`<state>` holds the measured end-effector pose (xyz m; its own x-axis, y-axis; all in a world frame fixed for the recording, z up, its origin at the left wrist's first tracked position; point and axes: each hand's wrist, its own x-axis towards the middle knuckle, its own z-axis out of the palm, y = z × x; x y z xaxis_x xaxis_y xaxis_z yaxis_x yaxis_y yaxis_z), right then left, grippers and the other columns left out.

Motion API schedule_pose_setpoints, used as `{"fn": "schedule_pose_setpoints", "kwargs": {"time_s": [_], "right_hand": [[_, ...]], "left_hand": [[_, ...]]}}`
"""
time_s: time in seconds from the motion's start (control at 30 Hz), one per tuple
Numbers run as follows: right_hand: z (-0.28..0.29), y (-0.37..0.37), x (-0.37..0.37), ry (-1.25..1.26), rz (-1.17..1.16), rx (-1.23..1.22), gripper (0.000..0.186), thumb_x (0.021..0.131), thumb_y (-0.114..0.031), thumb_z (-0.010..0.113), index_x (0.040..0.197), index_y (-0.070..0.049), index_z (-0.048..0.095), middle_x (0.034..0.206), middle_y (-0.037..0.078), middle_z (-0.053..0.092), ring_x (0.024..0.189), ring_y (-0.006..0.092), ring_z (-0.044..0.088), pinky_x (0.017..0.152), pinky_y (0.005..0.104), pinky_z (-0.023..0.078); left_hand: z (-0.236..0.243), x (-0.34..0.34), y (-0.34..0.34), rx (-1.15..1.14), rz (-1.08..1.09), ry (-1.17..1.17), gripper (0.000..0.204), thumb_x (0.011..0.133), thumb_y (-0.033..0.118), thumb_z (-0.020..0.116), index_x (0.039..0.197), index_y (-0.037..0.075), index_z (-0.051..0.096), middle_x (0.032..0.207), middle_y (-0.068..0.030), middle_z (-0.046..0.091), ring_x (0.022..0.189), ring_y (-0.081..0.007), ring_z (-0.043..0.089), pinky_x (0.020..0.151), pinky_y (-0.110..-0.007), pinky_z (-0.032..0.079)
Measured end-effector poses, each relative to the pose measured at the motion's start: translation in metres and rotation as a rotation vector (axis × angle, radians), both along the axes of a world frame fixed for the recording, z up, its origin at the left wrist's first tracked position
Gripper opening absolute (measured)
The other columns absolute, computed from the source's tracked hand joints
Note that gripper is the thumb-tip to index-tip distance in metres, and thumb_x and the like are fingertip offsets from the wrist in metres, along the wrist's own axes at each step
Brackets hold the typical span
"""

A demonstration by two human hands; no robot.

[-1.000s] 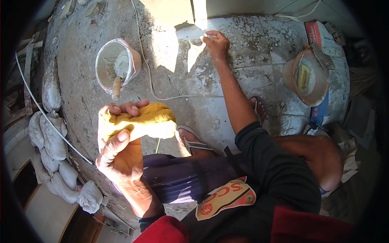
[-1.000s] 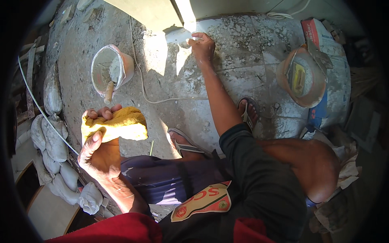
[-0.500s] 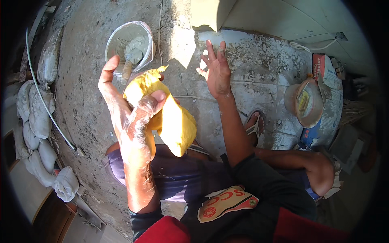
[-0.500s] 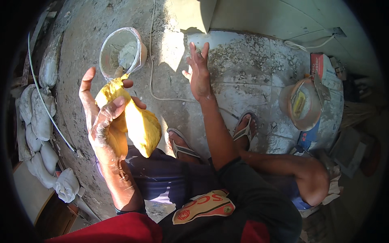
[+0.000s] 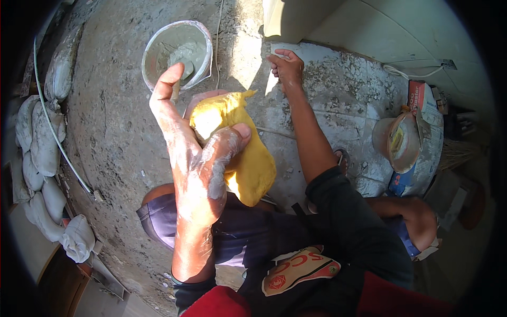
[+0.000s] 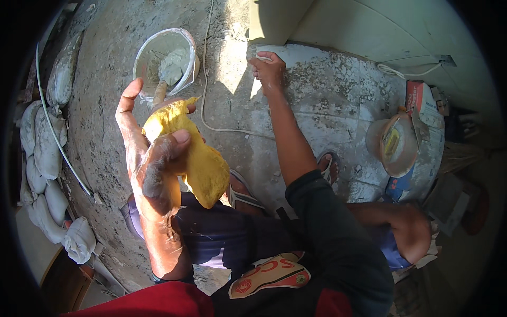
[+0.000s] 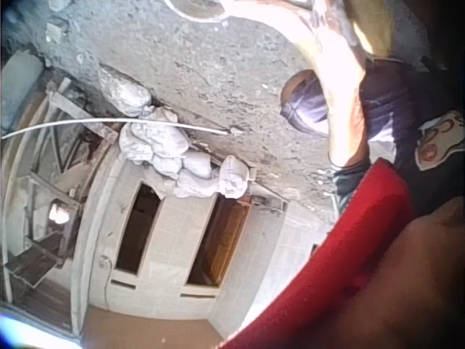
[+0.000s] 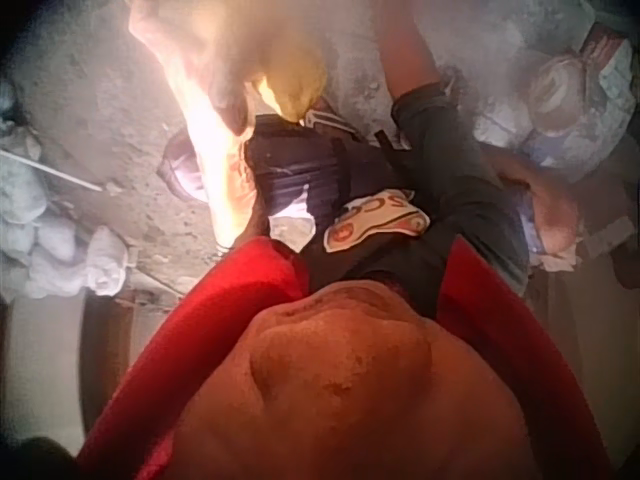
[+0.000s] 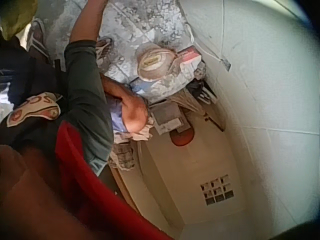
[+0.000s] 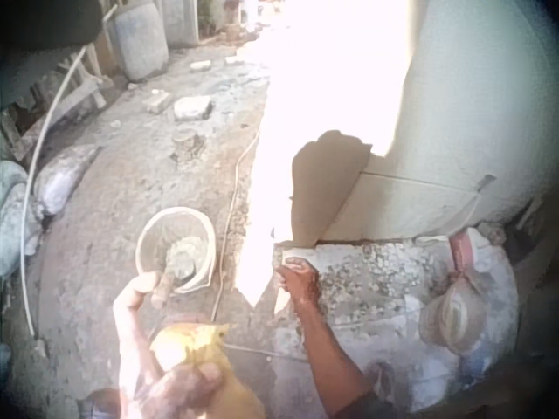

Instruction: The person applies plaster to the corner and seams of a wall using a sponge and a trowel.

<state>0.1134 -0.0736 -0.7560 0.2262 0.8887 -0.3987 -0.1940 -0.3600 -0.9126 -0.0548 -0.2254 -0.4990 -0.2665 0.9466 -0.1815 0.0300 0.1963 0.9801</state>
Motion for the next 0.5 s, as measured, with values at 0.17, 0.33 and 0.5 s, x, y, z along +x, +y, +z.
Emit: {"fn": "schedule_pose_setpoints", "kwargs": {"time_s": [0.17,0.33,0.5], "right_hand": [[-0.037,0.034,-0.008,-0.113,-0.113,0.092,0.025,0.069,-0.001,0.083,0.084,-0.002,0.062,0.067,0.003,0.061,0.05,0.0083,0.05,0.045,0.0225,0.039],[-0.05,0.04,-0.012,-0.031,-0.185,0.111,0.024,0.068,-0.001,0.083,0.08,-0.003,0.063,0.067,0.003,0.063,0.05,0.0083,0.051,0.044,0.0231,0.039],[-0.053,0.042,-0.01,-0.064,-0.188,0.033,0.022,0.07,0.0,0.081,0.081,-0.003,0.063,0.065,0.003,0.062,0.048,0.0084,0.05,0.041,0.0239,0.037]], "left_hand": [[0.006,0.001,0.006,-0.098,0.042,-0.106,0.089,0.064,0.009,0.064,0.145,0.013,0.028,0.108,-0.0174,0.062,0.094,-0.0245,0.061,0.088,-0.036,0.05],[-0.017,-0.003,0.022,-0.068,-0.009,-0.059,0.063,0.074,0.007,0.066,0.132,0.009,0.044,0.104,-0.0146,0.061,0.093,-0.024,0.061,0.085,-0.035,0.049],[-0.04,0.0,0.032,-0.061,-0.105,0.056,0.05,0.076,0.008,0.067,0.124,0.008,0.052,0.1,-0.0114,0.063,0.089,-0.0196,0.06,0.083,-0.033,0.049]]}}
